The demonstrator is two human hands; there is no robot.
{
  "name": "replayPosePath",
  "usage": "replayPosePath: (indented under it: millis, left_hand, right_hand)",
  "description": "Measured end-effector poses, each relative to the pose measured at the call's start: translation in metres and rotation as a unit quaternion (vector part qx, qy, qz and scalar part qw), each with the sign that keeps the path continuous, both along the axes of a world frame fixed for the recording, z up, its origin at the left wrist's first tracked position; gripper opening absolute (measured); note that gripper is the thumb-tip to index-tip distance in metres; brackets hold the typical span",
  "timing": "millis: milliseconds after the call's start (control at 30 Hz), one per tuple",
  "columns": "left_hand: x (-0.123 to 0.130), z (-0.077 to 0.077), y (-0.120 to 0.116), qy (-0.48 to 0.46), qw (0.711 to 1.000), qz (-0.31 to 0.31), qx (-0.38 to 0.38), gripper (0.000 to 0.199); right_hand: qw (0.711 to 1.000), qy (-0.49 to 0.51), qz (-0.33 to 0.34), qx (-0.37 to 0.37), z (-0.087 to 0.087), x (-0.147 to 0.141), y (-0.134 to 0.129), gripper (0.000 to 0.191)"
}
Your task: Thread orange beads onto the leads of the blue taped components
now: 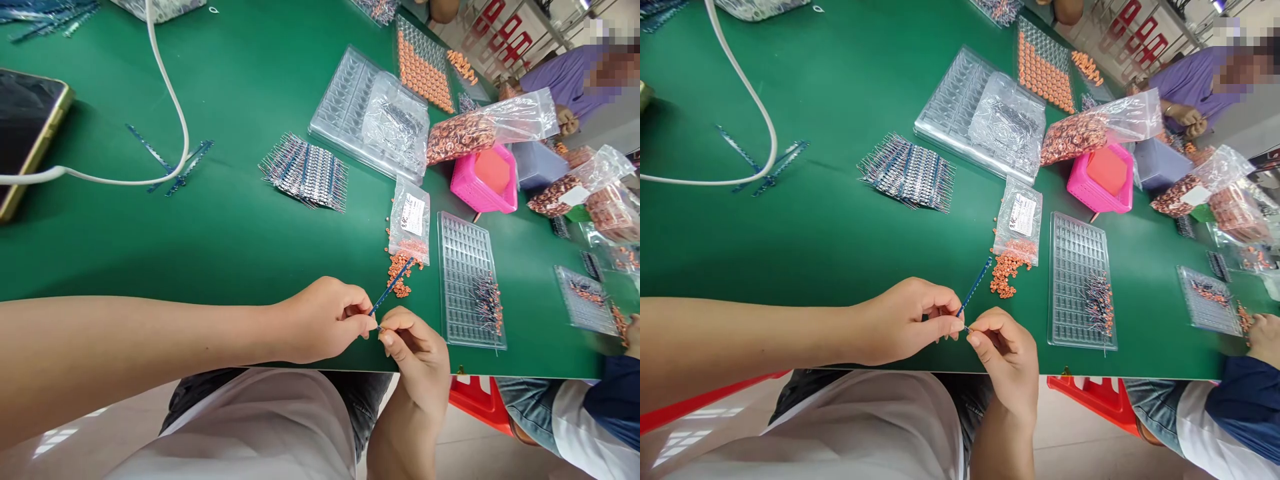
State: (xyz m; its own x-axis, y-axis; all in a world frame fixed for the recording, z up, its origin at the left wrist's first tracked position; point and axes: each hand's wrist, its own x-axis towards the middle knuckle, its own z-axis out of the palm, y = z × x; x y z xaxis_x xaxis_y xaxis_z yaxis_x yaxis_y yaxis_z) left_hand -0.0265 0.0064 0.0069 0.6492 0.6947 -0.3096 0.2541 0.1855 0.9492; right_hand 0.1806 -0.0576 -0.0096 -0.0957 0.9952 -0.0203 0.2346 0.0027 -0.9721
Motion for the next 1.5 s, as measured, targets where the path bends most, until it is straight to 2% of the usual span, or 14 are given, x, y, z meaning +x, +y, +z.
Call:
replayPosePath:
  millis: [100,267,467,900,1200,1500]
  left_hand:
    - [-0.001,-0.002,0.0,0.004,1.0,-0.02,0.019,0.022]
    - [0.0,-0.004,-0.003,-0.014,0.999,-0.026,0.03,0.021]
    - [0.002,-0.004,-0.006,-0.025,0.999,-0.024,0.013,0.02]
    - [0.003,-0.001,-0.009,-0.019,0.999,-0.015,0.032,0.021]
    - [0.003,-0.009,-0.012,-0.029,0.999,-0.011,0.038,0.023]
    - [0.004,-0.004,-0.012,-0.015,0.994,-0.012,0.103,0.024]
  right_hand:
    - [0.999,0.016,0.036,-0.032,0.004,0.004,0.006,0.009]
    - [0.996,0.043,0.059,-0.059,0.005,0.008,0.011,0.007]
    - [0.995,0.056,0.062,-0.058,0.004,0.009,0.011,0.0]
    - [0.994,0.071,0.069,-0.047,0.003,0.009,0.01,0.009]
    - [0.995,0.069,0.066,-0.027,0.001,0.007,0.009,0.013]
    - [0.994,0.071,0.073,-0.03,0.002,0.006,0.01,0.018]
